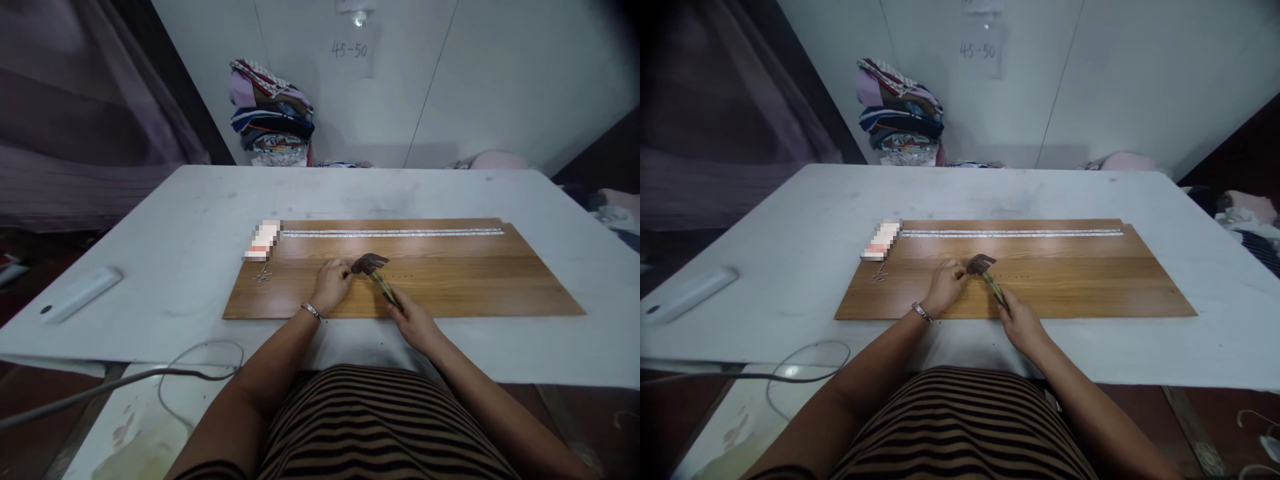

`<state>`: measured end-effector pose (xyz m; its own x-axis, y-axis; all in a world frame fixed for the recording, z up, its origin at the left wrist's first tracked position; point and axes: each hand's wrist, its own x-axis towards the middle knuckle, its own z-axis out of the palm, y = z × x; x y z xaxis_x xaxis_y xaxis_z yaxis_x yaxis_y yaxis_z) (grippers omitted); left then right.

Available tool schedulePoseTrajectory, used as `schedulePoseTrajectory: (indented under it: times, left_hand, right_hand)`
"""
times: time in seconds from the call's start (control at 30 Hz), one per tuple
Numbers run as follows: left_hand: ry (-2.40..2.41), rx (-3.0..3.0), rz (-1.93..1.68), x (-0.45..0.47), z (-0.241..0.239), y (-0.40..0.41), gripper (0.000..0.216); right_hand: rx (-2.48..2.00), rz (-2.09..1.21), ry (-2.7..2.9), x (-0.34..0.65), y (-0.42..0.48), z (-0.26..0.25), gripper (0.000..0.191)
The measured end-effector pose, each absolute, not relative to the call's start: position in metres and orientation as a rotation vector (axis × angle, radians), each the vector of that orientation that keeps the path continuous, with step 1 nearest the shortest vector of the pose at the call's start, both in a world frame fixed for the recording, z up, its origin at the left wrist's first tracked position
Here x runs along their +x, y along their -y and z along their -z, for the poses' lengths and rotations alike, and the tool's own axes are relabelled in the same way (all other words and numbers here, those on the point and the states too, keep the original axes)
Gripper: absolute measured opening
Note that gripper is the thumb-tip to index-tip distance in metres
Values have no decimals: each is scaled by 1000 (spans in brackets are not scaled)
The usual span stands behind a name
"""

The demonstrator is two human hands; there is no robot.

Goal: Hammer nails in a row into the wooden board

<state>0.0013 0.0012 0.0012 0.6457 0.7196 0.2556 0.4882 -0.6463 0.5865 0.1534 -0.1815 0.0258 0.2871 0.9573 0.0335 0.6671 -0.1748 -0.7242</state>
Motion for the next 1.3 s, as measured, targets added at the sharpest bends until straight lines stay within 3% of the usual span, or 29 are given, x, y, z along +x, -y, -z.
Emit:
schedulePoseTrajectory:
  times: [1.3]
  left_hand:
    - [-940,2357,-684,1,1,-2,12]
  right_hand:
    - [-1920,-577,1480,154,179,-27,52]
